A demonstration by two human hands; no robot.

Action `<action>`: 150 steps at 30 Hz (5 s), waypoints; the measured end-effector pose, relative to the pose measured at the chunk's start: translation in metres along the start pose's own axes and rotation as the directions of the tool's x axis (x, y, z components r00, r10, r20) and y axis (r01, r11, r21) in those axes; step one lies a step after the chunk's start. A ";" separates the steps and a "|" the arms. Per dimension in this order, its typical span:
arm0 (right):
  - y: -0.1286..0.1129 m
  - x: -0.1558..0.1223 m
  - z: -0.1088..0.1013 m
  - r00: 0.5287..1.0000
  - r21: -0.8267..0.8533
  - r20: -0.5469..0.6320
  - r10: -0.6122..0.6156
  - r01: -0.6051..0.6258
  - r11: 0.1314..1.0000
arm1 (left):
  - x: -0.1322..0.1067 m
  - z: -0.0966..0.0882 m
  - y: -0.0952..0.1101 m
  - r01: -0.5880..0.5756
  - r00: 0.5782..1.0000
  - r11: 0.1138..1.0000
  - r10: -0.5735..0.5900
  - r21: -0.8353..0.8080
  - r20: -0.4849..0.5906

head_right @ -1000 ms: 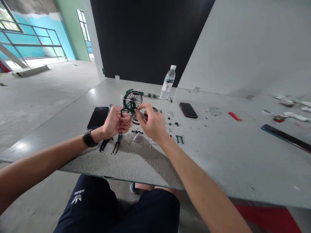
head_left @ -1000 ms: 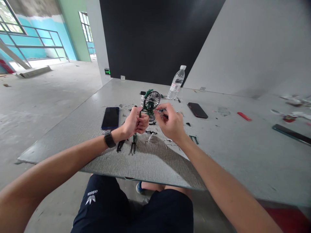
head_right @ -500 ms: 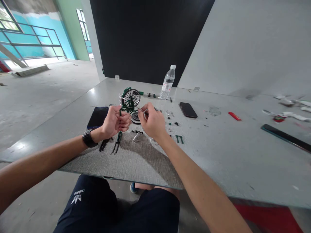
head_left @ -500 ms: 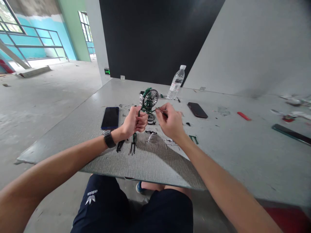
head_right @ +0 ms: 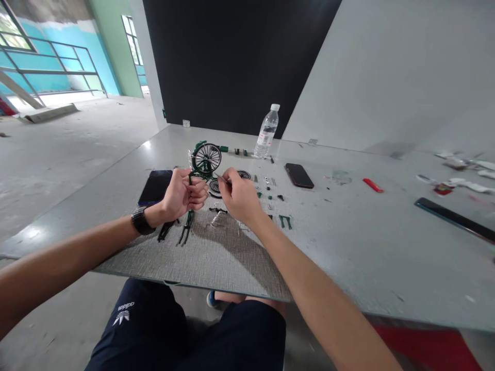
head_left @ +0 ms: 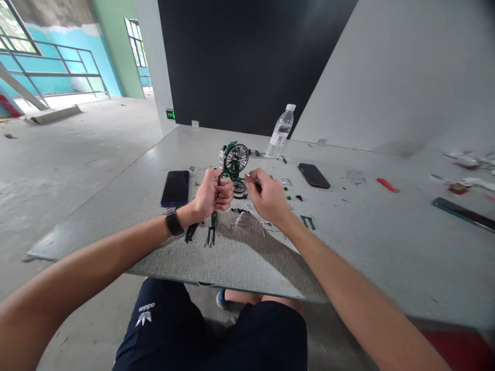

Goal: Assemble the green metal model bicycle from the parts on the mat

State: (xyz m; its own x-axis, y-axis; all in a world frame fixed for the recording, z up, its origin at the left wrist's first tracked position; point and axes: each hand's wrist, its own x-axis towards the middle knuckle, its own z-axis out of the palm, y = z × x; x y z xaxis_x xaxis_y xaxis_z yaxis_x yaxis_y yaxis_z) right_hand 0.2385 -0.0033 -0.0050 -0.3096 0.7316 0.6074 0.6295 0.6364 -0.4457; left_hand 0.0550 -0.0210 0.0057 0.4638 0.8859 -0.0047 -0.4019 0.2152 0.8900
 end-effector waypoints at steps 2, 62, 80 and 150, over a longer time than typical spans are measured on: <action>0.000 0.000 0.001 1.000 0.008 0.003 0.006 -0.006 1.000 | 0.000 0.000 0.000 0.002 1.000 1.000 -0.002 -0.011 -0.003; -0.005 0.000 0.004 0.983 0.441 0.117 0.139 -0.177 0.880 | -0.003 0.002 0.000 -0.032 0.997 0.997 0.036 -0.066 0.063; -0.003 0.000 -0.003 0.995 0.294 -0.101 0.009 0.021 0.956 | -0.003 0.000 0.005 -0.052 0.998 0.986 0.057 -0.158 0.026; -0.007 -0.001 0.000 0.977 -0.059 -0.209 -0.026 0.014 0.998 | 0.004 -0.003 -0.012 -0.111 0.987 0.982 0.091 0.151 0.133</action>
State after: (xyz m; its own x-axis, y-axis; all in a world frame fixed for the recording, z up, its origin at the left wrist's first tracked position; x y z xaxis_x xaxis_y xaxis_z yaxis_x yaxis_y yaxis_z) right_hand 0.2345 -0.0087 -0.0026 -0.1700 0.6471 0.7432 0.6658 0.6315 -0.3975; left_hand 0.0595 -0.0188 -0.0065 0.5262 0.8393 0.1367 -0.3268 0.0512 0.9437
